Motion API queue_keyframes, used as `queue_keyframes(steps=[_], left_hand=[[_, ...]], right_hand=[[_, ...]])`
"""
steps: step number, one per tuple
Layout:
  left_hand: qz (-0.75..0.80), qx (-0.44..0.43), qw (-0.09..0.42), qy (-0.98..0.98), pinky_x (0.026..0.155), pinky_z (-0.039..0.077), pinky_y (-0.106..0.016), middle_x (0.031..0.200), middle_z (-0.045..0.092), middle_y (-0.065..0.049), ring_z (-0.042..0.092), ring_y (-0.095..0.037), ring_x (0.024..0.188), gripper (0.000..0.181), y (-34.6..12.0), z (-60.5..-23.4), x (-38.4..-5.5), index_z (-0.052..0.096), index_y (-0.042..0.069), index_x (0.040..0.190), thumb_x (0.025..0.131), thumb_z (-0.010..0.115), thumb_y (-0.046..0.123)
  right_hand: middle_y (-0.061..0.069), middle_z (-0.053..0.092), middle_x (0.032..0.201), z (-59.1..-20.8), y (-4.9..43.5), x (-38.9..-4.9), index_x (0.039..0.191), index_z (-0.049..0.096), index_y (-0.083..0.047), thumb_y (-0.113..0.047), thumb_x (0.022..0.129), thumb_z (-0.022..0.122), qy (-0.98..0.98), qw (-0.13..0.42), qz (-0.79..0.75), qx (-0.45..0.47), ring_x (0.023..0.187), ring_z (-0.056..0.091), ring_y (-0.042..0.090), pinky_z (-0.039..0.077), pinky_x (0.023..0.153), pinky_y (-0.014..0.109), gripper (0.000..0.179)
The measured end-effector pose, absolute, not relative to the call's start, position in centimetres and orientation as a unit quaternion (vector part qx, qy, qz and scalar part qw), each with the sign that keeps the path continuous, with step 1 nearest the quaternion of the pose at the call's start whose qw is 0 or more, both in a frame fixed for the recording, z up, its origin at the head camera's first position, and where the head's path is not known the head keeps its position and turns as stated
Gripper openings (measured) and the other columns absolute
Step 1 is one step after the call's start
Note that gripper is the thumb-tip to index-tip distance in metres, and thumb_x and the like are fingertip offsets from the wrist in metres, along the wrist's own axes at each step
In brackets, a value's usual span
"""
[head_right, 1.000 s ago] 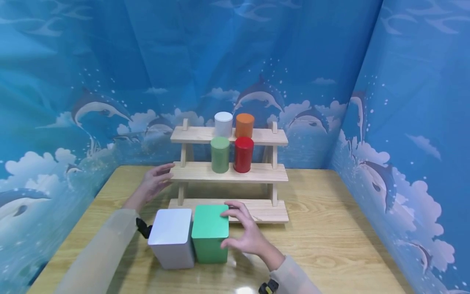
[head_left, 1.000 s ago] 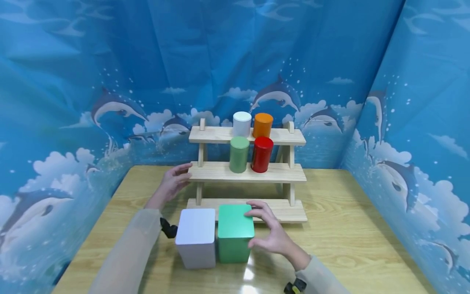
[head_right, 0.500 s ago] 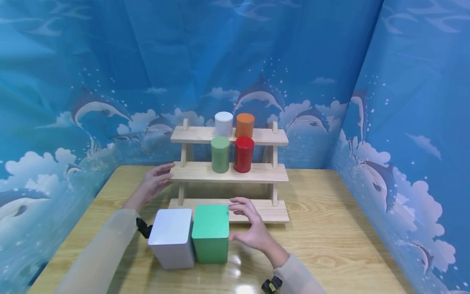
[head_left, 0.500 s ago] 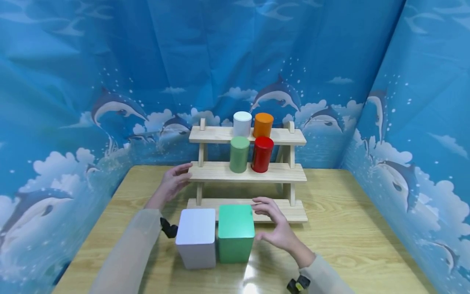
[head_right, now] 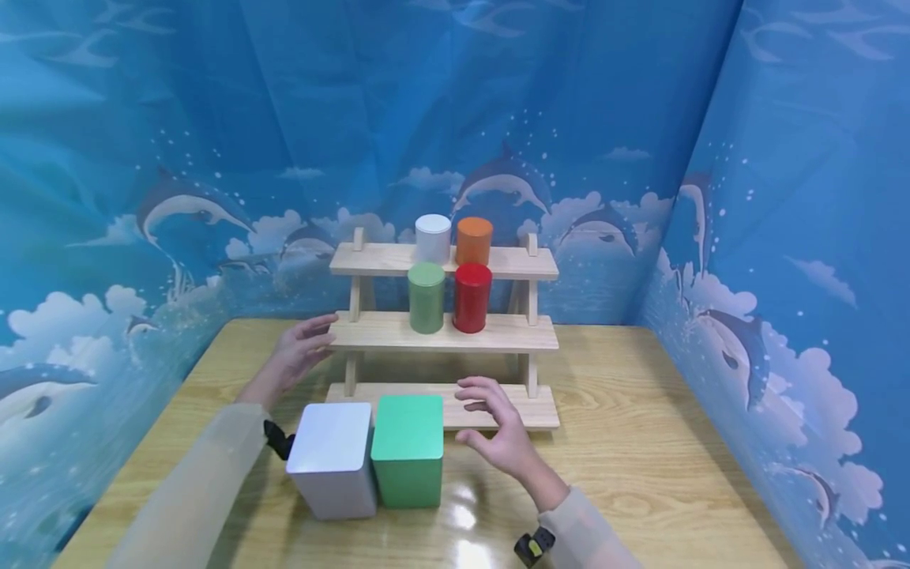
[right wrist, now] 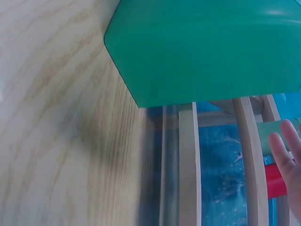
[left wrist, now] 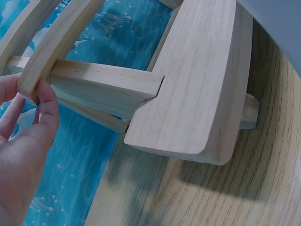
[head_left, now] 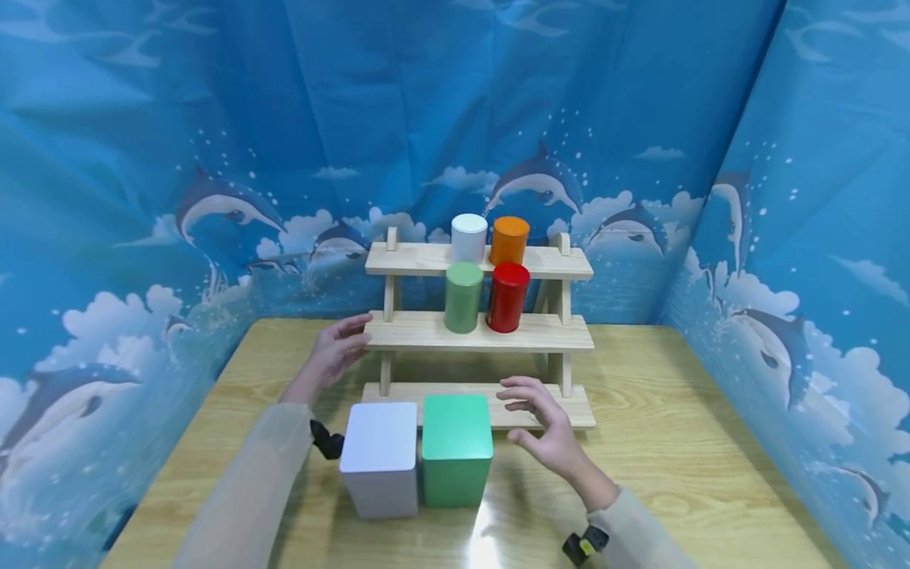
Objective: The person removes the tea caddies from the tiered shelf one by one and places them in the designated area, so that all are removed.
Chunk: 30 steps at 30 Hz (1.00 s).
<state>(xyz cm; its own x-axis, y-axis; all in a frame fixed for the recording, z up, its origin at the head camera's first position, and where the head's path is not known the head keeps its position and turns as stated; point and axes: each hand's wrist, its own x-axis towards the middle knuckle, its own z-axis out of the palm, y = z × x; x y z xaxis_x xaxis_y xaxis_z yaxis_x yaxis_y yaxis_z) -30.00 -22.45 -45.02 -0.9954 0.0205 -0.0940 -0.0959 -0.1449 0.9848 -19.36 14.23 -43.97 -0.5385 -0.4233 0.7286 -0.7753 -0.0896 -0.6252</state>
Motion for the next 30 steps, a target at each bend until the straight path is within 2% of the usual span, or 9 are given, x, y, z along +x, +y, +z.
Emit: queue_keyframes(steps=[7, 16, 21, 24, 28, 30], left_hand=[[0.759, -0.029, 0.038, 0.65, 0.088, 0.048, -0.028, 0.134, 0.041, -0.009, 0.048, -0.019, 0.112, 0.05, -22.5, -45.1, -30.0, 0.045, 0.008, 0.136, 0.089, 0.063, 0.011], [0.756, -0.025, 0.04, 0.653, 0.097, 0.043, -0.036, 0.137, 0.039, -0.01, 0.045, -0.023, 0.118, 0.052, -22.5, -45.1, -30.1, 0.045, 0.009, 0.137, 0.089, 0.064, 0.013], [0.765, -0.021, 0.037, 0.643, 0.091, 0.047, -0.03, 0.135, 0.039, -0.009, 0.046, -0.02, 0.114, 0.051, -22.4, -45.1, -30.1, 0.044, 0.006, 0.137, 0.089, 0.062, 0.01], [0.769, -0.016, 0.039, 0.638, 0.088, 0.049, -0.027, 0.135, 0.039, -0.009, 0.047, -0.018, 0.111, 0.052, -22.4, -45.0, -30.0, 0.043, 0.006, 0.137, 0.089, 0.062, 0.009], [0.773, -0.016, 0.039, 0.634, 0.087, 0.049, -0.027, 0.134, 0.039, -0.008, 0.048, -0.017, 0.11, 0.051, -22.5, -45.1, -29.9, 0.044, 0.007, 0.137, 0.089, 0.062, 0.008], [0.773, -0.016, 0.041, 0.633, 0.088, 0.048, -0.027, 0.135, 0.039, -0.007, 0.048, -0.018, 0.11, 0.051, -22.5, -45.1, -29.9, 0.044, 0.007, 0.137, 0.089, 0.062, 0.009]], right_hand=[[0.034, 0.045, 0.12, -45.2, 15.1, -20.6, 0.116, 0.05, 0.015, 0.0, 0.088, 0.061, -0.658, 0.159, 0.599, 0.427, 0.111, 0.049, 0.036, 0.05, 0.084, 0.044, 0.034], [0.034, 0.047, 0.119, -44.6, 15.5, -21.5, 0.113, 0.051, 0.015, 0.021, 0.075, 0.059, -0.669, 0.181, 0.593, 0.41, 0.11, 0.049, 0.036, 0.05, 0.085, 0.041, 0.039], [0.037, 0.046, 0.118, -43.3, 15.2, -21.7, 0.111, 0.051, 0.018, 0.019, 0.078, 0.058, -0.673, 0.188, 0.591, 0.403, 0.107, 0.048, 0.042, 0.049, 0.086, 0.043, 0.034], [0.035, 0.046, 0.119, -43.0, 15.0, -22.0, 0.113, 0.052, 0.013, 0.017, 0.079, 0.059, -0.681, 0.193, 0.589, 0.389, 0.109, 0.051, 0.035, 0.049, 0.086, 0.042, 0.034], [0.033, 0.046, 0.122, -42.0, 14.5, -22.2, 0.115, 0.051, 0.013, 0.019, 0.08, 0.059, -0.696, 0.184, 0.595, 0.358, 0.112, 0.05, 0.033, 0.049, 0.087, 0.036, 0.037], [0.033, 0.045, 0.124, -41.2, 14.2, -22.1, 0.115, 0.049, 0.016, 0.02, 0.08, 0.058, -0.702, 0.178, 0.598, 0.342, 0.111, 0.048, 0.04, 0.049, 0.089, 0.033, 0.036]])
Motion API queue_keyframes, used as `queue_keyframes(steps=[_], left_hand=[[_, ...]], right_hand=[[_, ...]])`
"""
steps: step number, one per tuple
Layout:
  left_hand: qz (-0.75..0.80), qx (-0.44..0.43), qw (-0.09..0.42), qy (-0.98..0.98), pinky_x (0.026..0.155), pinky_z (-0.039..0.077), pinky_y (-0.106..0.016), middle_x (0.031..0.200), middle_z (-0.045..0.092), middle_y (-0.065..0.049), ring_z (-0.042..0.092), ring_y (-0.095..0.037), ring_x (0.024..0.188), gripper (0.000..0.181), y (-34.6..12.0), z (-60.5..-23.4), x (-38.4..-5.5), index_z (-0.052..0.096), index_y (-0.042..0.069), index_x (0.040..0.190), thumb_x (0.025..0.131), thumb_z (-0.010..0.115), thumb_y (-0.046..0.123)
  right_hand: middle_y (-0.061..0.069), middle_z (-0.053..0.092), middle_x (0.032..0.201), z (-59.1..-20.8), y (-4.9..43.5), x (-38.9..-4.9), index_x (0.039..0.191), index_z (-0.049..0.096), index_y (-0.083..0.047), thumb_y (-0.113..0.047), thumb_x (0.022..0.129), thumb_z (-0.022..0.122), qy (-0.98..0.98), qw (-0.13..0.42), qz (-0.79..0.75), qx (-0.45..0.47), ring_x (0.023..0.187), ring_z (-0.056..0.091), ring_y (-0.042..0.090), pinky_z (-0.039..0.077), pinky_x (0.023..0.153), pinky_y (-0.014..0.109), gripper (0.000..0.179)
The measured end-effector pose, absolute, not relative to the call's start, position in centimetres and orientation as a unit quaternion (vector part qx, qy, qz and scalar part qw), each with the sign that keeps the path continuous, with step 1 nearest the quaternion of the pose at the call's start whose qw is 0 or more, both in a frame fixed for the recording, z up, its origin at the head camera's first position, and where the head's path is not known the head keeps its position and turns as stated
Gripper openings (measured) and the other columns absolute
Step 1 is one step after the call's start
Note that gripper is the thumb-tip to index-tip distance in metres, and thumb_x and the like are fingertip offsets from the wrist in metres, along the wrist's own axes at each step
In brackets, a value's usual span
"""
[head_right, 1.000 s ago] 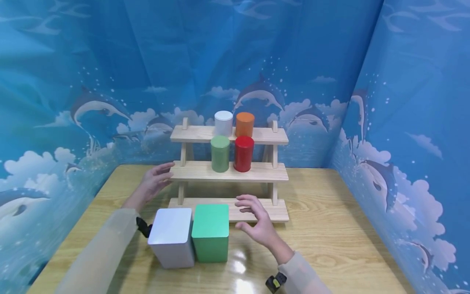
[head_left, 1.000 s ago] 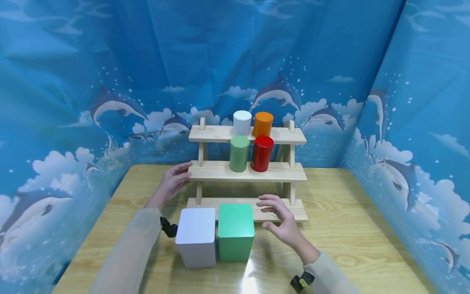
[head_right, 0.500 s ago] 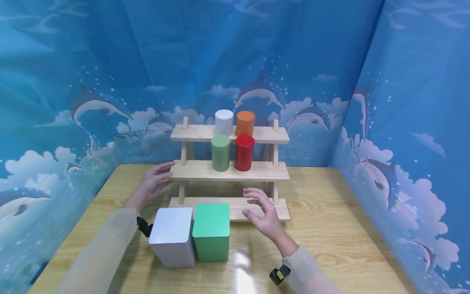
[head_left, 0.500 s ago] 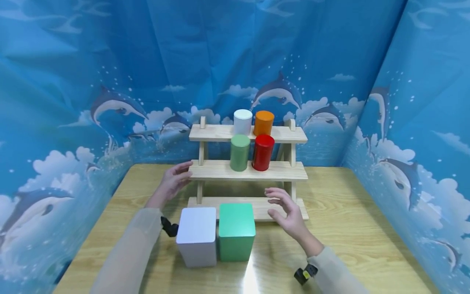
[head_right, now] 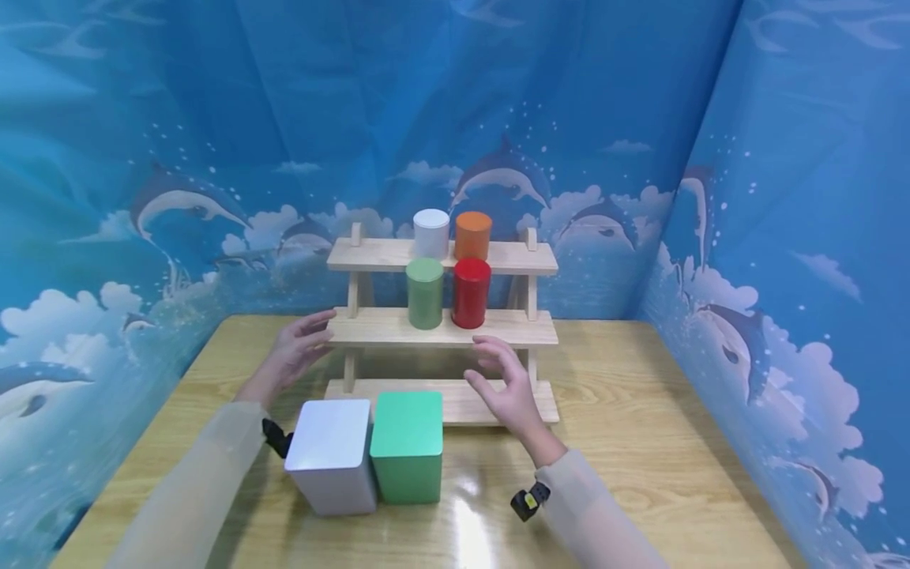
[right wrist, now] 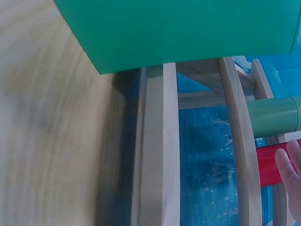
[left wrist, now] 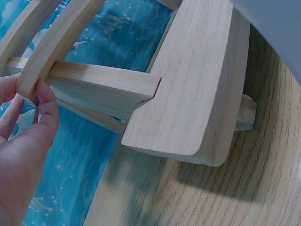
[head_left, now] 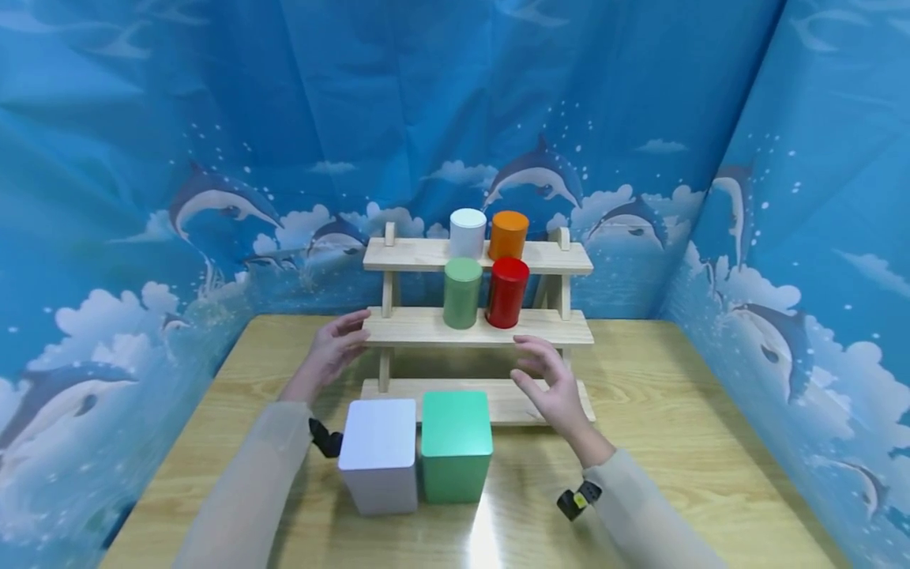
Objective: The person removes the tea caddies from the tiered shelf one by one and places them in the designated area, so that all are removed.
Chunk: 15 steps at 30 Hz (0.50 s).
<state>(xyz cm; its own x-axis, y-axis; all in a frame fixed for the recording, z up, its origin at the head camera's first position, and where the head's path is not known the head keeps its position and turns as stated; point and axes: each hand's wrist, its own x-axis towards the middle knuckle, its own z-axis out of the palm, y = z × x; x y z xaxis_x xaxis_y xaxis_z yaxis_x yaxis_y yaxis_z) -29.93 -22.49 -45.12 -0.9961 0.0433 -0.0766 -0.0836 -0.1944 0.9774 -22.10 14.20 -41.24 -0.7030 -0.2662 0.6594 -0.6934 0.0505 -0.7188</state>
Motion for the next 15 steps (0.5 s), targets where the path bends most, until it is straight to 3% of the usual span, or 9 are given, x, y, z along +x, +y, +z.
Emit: queue_keyframes(steps=[5, 15], left_hand=[[0.774, -0.018, 0.04, 0.632, 0.088, 0.049, -0.027, 0.133, 0.04, -0.008, 0.05, -0.017, 0.107, 0.051, -22.5, -44.9, -29.8, 0.045, 0.007, 0.137, 0.089, 0.062, 0.008], [0.777, -0.028, 0.041, 0.628, 0.088, 0.049, -0.03, 0.128, 0.043, -0.006, 0.052, -0.015, 0.1, 0.05, -22.4, -44.8, -29.7, 0.045, 0.007, 0.136, 0.089, 0.062, 0.007]], right_hand=[[0.034, 0.046, 0.12, -40.7, 13.7, -22.8, 0.112, 0.051, 0.017, 0.018, 0.08, 0.058, -0.706, 0.199, 0.598, 0.323, 0.108, 0.048, 0.045, 0.048, 0.088, 0.033, 0.032], [0.025, 0.049, 0.122, -39.6, 13.7, -24.4, 0.113, 0.053, 0.012, 0.01, 0.082, 0.063, -0.732, 0.227, 0.577, 0.282, 0.112, 0.047, 0.036, 0.045, 0.086, 0.056, 0.032]])
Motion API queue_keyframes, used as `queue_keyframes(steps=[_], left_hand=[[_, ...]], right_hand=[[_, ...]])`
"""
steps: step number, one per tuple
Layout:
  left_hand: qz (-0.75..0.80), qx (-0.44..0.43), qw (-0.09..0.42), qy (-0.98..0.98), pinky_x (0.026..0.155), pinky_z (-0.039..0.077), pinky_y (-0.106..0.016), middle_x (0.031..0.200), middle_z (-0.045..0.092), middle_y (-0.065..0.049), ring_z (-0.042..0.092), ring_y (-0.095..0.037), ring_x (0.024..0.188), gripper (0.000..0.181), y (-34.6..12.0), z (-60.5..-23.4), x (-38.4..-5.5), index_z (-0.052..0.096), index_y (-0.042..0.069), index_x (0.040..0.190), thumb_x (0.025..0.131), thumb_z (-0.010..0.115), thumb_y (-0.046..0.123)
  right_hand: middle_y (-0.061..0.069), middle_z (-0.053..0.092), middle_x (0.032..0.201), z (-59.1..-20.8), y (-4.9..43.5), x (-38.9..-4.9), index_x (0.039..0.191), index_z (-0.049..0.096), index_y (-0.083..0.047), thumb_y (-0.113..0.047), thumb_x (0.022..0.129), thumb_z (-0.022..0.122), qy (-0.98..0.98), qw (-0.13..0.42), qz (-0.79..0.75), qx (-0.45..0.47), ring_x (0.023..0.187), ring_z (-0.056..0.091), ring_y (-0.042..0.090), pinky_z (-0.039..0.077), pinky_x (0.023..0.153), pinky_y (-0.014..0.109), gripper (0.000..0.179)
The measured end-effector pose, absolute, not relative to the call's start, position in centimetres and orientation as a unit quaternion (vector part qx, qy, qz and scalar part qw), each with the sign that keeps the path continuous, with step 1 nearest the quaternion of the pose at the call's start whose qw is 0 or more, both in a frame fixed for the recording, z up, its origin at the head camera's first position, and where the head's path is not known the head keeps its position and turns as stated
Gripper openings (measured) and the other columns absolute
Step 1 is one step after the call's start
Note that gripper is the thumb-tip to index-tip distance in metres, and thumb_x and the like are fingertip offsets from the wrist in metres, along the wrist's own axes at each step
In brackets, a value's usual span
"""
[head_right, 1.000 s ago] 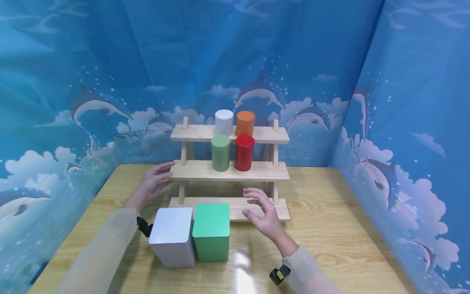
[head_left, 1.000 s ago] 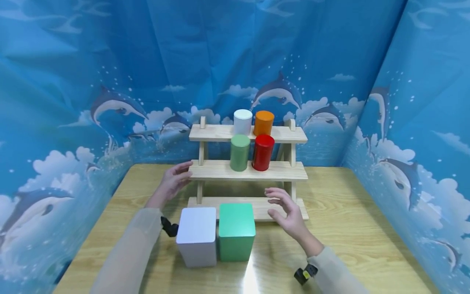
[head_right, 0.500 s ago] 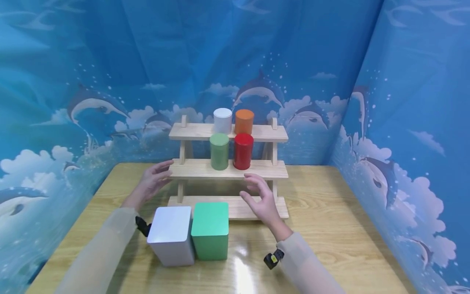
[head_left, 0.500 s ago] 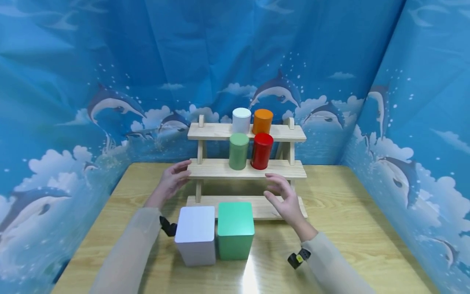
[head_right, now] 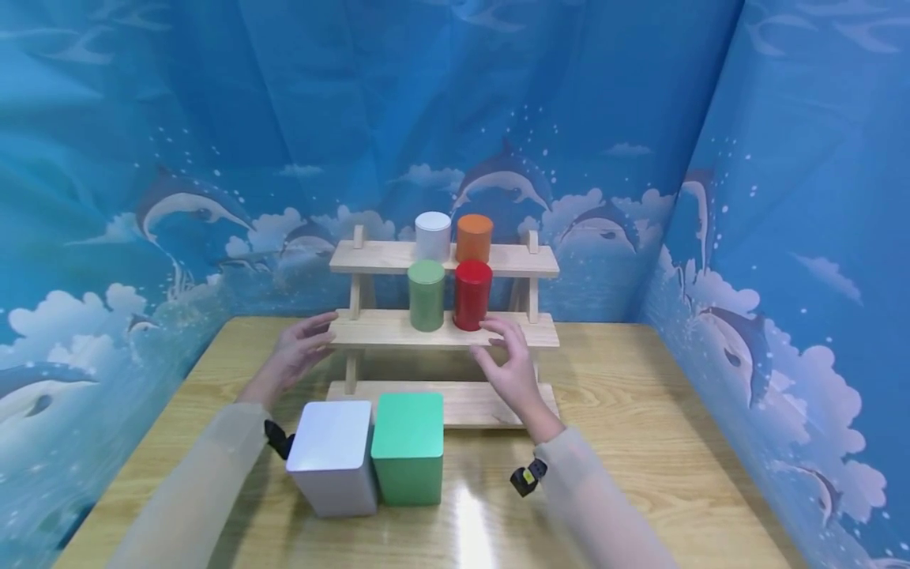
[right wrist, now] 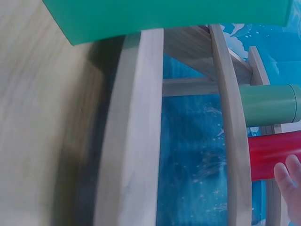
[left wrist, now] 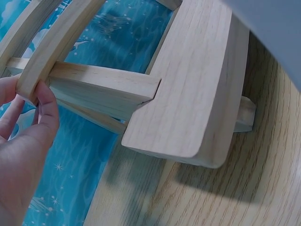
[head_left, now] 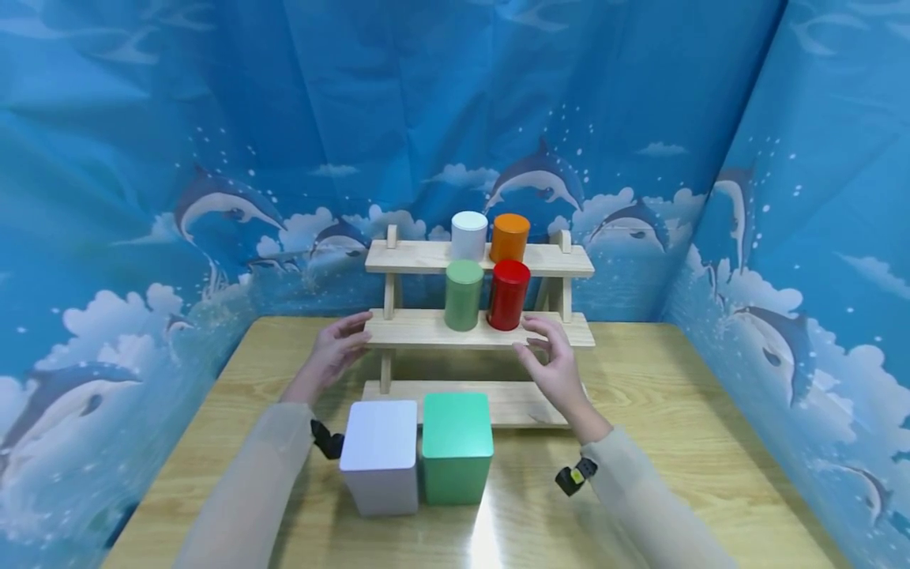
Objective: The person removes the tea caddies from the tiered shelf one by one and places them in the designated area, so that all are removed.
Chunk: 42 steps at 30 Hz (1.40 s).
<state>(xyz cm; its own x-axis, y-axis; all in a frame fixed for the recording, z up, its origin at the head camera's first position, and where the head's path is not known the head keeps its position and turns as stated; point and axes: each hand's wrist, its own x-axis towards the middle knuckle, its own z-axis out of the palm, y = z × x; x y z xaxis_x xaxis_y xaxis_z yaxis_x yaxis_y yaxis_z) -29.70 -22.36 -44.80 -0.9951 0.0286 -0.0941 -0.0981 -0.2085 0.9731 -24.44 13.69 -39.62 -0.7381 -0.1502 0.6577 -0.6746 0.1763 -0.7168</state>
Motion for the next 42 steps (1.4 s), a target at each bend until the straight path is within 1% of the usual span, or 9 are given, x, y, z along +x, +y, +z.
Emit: queue_keyframes(steps=[3, 9, 16, 20, 24, 26, 33, 37, 42], left_hand=[[0.774, -0.025, 0.042, 0.632, 0.089, 0.048, -0.03, 0.131, 0.041, -0.007, 0.051, -0.015, 0.104, 0.051, -22.4, -44.9, -29.7, 0.045, 0.008, 0.137, 0.089, 0.063, 0.01], [0.779, -0.021, 0.048, 0.625, 0.093, 0.046, -0.031, 0.135, 0.039, -0.008, 0.05, -0.017, 0.109, 0.053, -22.5, -45.0, -29.7, 0.043, 0.008, 0.138, 0.089, 0.063, 0.009], [0.778, -0.02, 0.047, 0.626, 0.093, 0.046, -0.032, 0.135, 0.039, -0.007, 0.05, -0.016, 0.109, 0.052, -22.5, -45.0, -29.7, 0.044, 0.008, 0.137, 0.089, 0.062, 0.01], [0.78, -0.02, 0.046, 0.624, 0.093, 0.046, -0.032, 0.135, 0.039, -0.008, 0.05, -0.017, 0.11, 0.051, -22.5, -44.9, -29.7, 0.044, 0.008, 0.137, 0.09, 0.062, 0.009], [0.776, -0.02, 0.046, 0.629, 0.09, 0.047, -0.029, 0.136, 0.039, -0.009, 0.05, -0.017, 0.111, 0.051, -22.5, -44.9, -29.7, 0.044, 0.008, 0.137, 0.09, 0.062, 0.01], [0.775, -0.022, 0.046, 0.63, 0.089, 0.048, -0.029, 0.137, 0.039, -0.009, 0.05, -0.017, 0.111, 0.051, -22.4, -44.9, -29.6, 0.044, 0.008, 0.137, 0.089, 0.062, 0.01], [0.775, -0.017, 0.046, 0.63, 0.089, 0.048, -0.028, 0.137, 0.039, -0.01, 0.05, -0.017, 0.111, 0.052, -22.4, -44.8, -29.6, 0.044, 0.008, 0.137, 0.089, 0.063, 0.012], [0.776, -0.018, 0.044, 0.629, 0.087, 0.049, -0.027, 0.136, 0.039, -0.01, 0.052, -0.016, 0.108, 0.052, -22.4, -44.9, -29.7, 0.045, 0.008, 0.137, 0.089, 0.064, 0.012], [0.773, -0.016, 0.048, 0.633, 0.09, 0.047, -0.028, 0.138, 0.037, -0.011, 0.051, -0.017, 0.11, 0.052, -22.5, -44.8, -29.6, 0.043, 0.008, 0.138, 0.09, 0.062, 0.011]], right_hand=[[0.023, 0.049, 0.124, -39.1, 13.6, -24.8, 0.113, 0.054, 0.011, 0.008, 0.083, 0.063, -0.738, 0.241, 0.569, 0.272, 0.113, 0.047, 0.036, 0.044, 0.085, 0.059, 0.032], [0.025, 0.047, 0.125, -38.1, 13.4, -25.5, 0.113, 0.054, 0.012, 0.007, 0.082, 0.064, -0.743, 0.264, 0.564, 0.245, 0.115, 0.044, 0.036, 0.044, 0.085, 0.059, 0.033], [0.024, 0.044, 0.131, -37.6, 13.4, -27.0, 0.12, 0.053, 0.008, 0.001, 0.083, 0.067, -0.757, 0.265, 0.555, 0.22, 0.117, 0.043, 0.035, 0.043, 0.089, 0.058, 0.04], [0.017, 0.041, 0.138, -38.5, 13.8, -29.2, 0.127, 0.051, 0.002, -0.008, 0.085, 0.068, -0.771, 0.259, 0.544, 0.209, 0.122, 0.039, 0.032, 0.042, 0.092, 0.054, 0.046], [0.01, 0.039, 0.141, -38.9, 13.8, -30.8, 0.13, 0.052, -0.008, -0.017, 0.084, 0.07, -0.782, 0.26, 0.529, 0.202, 0.126, 0.036, 0.023, 0.043, 0.094, 0.048, 0.05], [0.011, 0.039, 0.141, -38.7, 13.7, -31.1, 0.13, 0.052, -0.009, -0.019, 0.084, 0.07, -0.785, 0.263, 0.523, 0.203, 0.127, 0.036, 0.022, 0.043, 0.094, 0.047, 0.05], [0.015, 0.035, 0.142, -38.4, 13.1, -32.0, 0.129, 0.053, -0.007, -0.018, 0.084, 0.07, -0.79, 0.266, 0.514, 0.205, 0.127, 0.035, 0.027, 0.042, 0.092, 0.055, 0.05], [0.014, 0.033, 0.143, -38.3, 12.9, -32.3, 0.128, 0.054, -0.008, -0.019, 0.084, 0.071, -0.797, 0.258, 0.506, 0.204, 0.128, 0.033, 0.027, 0.042, 0.094, 0.053, 0.048], [0.016, 0.033, 0.143, -38.5, 12.7, -32.8, 0.127, 0.054, -0.008, -0.019, 0.084, 0.071, -0.795, 0.257, 0.508, 0.209, 0.128, 0.034, 0.028, 0.043, 0.093, 0.052, 0.048]])
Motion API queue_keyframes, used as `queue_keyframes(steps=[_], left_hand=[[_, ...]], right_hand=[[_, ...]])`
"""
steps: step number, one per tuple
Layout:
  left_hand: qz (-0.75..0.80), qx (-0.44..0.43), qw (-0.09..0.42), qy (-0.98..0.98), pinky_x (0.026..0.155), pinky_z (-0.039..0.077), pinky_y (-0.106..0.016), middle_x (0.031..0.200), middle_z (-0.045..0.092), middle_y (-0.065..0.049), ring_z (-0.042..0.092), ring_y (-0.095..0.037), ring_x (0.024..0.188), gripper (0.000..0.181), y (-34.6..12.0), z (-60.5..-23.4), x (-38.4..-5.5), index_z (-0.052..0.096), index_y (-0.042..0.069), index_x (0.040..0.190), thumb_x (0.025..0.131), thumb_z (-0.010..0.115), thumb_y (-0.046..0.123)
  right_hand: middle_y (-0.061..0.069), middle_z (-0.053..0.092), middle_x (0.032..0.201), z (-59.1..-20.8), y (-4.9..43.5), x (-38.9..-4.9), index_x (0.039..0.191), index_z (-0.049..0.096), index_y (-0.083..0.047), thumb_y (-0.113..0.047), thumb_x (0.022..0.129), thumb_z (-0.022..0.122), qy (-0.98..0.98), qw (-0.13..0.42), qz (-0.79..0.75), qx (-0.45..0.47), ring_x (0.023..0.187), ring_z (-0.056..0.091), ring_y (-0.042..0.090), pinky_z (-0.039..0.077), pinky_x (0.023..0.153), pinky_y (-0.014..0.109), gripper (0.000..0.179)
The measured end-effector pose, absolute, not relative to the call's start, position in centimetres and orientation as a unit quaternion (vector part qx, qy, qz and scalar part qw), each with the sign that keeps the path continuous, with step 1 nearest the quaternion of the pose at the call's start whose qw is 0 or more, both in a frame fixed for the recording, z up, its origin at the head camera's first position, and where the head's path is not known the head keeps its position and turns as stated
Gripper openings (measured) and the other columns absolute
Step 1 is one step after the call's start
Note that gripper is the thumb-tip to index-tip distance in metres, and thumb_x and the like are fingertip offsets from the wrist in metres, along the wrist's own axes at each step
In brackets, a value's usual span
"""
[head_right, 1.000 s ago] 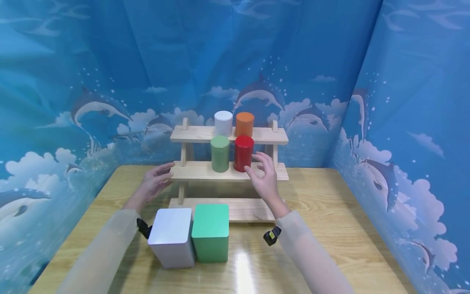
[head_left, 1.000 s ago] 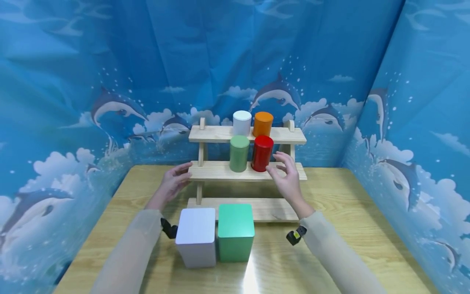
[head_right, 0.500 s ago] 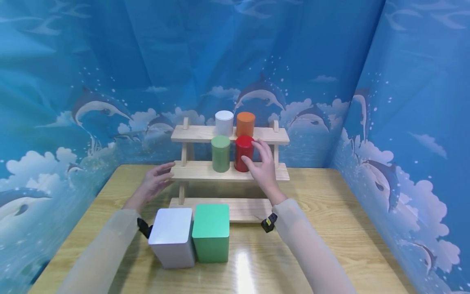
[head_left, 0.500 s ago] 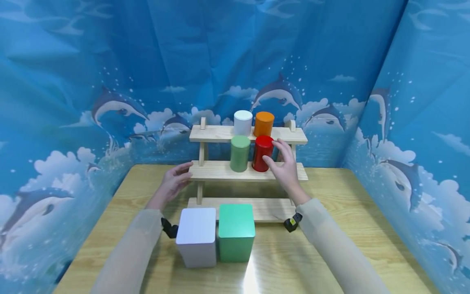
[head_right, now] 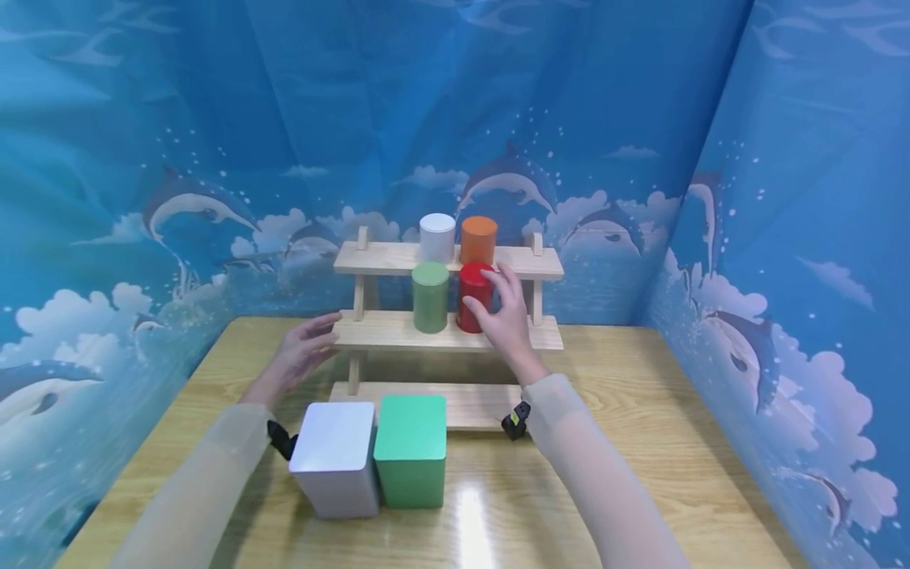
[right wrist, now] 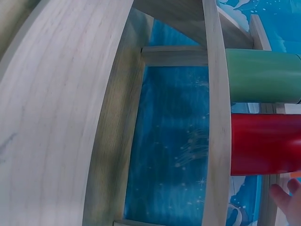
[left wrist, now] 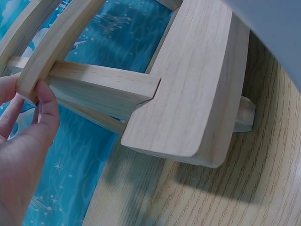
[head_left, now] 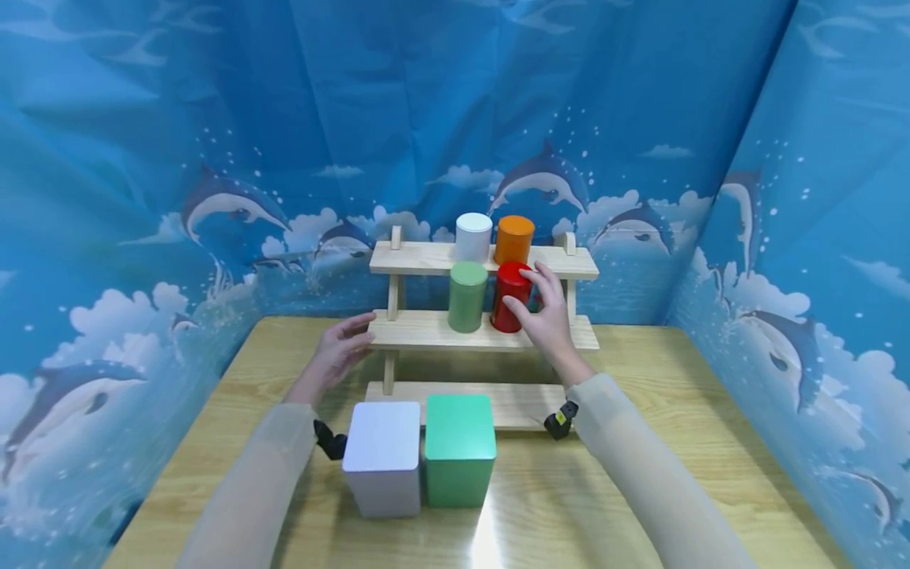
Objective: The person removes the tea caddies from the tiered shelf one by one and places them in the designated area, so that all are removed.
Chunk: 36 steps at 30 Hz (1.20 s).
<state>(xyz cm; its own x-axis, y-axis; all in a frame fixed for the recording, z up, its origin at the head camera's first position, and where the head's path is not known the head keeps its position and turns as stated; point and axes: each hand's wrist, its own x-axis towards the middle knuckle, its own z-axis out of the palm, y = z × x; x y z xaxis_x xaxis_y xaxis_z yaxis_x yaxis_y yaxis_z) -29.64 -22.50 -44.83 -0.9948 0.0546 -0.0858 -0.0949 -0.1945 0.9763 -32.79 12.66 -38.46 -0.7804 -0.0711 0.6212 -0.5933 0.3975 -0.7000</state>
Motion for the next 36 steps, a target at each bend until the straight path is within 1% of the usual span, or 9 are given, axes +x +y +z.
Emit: queue_keyframes(steps=[2, 6, 11, 15, 21, 29, 31, 36], left_hand=[[0.77, -0.014, 0.048, 0.635, 0.092, 0.046, -0.029, 0.139, 0.037, -0.011, 0.049, -0.018, 0.113, 0.052, -22.5, -44.9, -29.7, 0.043, 0.008, 0.138, 0.09, 0.062, 0.012], [0.772, -0.013, 0.044, 0.634, 0.09, 0.047, -0.029, 0.138, 0.038, -0.009, 0.048, -0.02, 0.115, 0.053, -22.6, -45.3, -29.9, 0.046, 0.01, 0.137, 0.088, 0.065, 0.014], [0.778, -0.015, 0.041, 0.627, 0.089, 0.048, -0.03, 0.136, 0.039, -0.009, 0.049, -0.019, 0.112, 0.052, -22.6, -45.1, -30.0, 0.046, 0.009, 0.136, 0.088, 0.065, 0.011], [0.779, -0.013, 0.039, 0.626, 0.088, 0.049, -0.03, 0.134, 0.04, -0.009, 0.049, -0.019, 0.111, 0.052, -22.5, -44.9, -29.9, 0.045, 0.007, 0.136, 0.088, 0.064, 0.009], [0.78, -0.012, 0.04, 0.625, 0.089, 0.048, -0.03, 0.134, 0.04, -0.009, 0.048, -0.02, 0.111, 0.051, -22.6, -44.9, -29.9, 0.045, 0.006, 0.136, 0.088, 0.063, 0.007], [0.776, -0.009, 0.039, 0.629, 0.09, 0.048, -0.03, 0.136, 0.039, -0.01, 0.049, -0.019, 0.111, 0.052, -22.6, -45.0, -29.8, 0.045, 0.007, 0.136, 0.088, 0.063, 0.009], [0.778, -0.01, 0.04, 0.627, 0.09, 0.048, -0.031, 0.136, 0.039, -0.01, 0.049, -0.019, 0.111, 0.052, -22.6, -45.0, -29.8, 0.045, 0.007, 0.136, 0.088, 0.064, 0.01], [0.779, -0.014, 0.043, 0.626, 0.092, 0.047, -0.032, 0.138, 0.037, -0.011, 0.049, -0.019, 0.112, 0.053, -22.6, -45.2, -29.8, 0.045, 0.008, 0.137, 0.087, 0.065, 0.011]], right_hand=[[0.016, 0.033, 0.143, -38.5, 12.6, -32.9, 0.127, 0.054, -0.008, -0.02, 0.084, 0.07, -0.795, 0.256, 0.509, 0.208, 0.127, 0.034, 0.028, 0.043, 0.092, 0.052, 0.048], [0.016, 0.034, 0.142, -38.5, 12.4, -33.1, 0.127, 0.053, -0.009, -0.02, 0.084, 0.071, -0.796, 0.255, 0.511, 0.2, 0.125, 0.037, 0.029, 0.044, 0.091, 0.051, 0.048], [0.014, 0.036, 0.141, -38.7, 12.2, -33.2, 0.126, 0.051, -0.01, -0.018, 0.083, 0.072, -0.797, 0.253, 0.512, 0.197, 0.123, 0.039, 0.026, 0.044, 0.093, 0.047, 0.049], [0.011, 0.039, 0.139, -38.9, 12.0, -33.2, 0.126, 0.05, -0.01, -0.016, 0.082, 0.072, -0.793, 0.265, 0.511, 0.201, 0.121, 0.041, 0.025, 0.045, 0.092, 0.045, 0.049], [0.008, 0.042, 0.137, -39.4, 11.8, -33.0, 0.121, 0.053, -0.008, -0.011, 0.082, 0.072, -0.777, 0.295, 0.511, 0.22, 0.121, 0.042, 0.024, 0.046, 0.091, 0.046, 0.044], [0.011, 0.041, 0.138, -39.7, 11.5, -32.5, 0.12, 0.055, -0.01, -0.007, 0.08, 0.073, -0.762, 0.324, 0.509, 0.236, 0.121, 0.042, 0.025, 0.048, 0.088, 0.047, 0.044], [0.013, 0.042, 0.137, -39.5, 11.5, -32.2, 0.119, 0.056, -0.007, -0.005, 0.079, 0.073, -0.755, 0.33, 0.514, 0.237, 0.12, 0.043, 0.026, 0.048, 0.086, 0.049, 0.043], [0.024, 0.043, 0.132, -37.5, 11.2, -30.1, 0.115, 0.056, 0.003, 0.003, 0.078, 0.071, -0.748, 0.34, 0.519, 0.238, 0.117, 0.043, 0.031, 0.048, 0.083, 0.053, 0.04]])
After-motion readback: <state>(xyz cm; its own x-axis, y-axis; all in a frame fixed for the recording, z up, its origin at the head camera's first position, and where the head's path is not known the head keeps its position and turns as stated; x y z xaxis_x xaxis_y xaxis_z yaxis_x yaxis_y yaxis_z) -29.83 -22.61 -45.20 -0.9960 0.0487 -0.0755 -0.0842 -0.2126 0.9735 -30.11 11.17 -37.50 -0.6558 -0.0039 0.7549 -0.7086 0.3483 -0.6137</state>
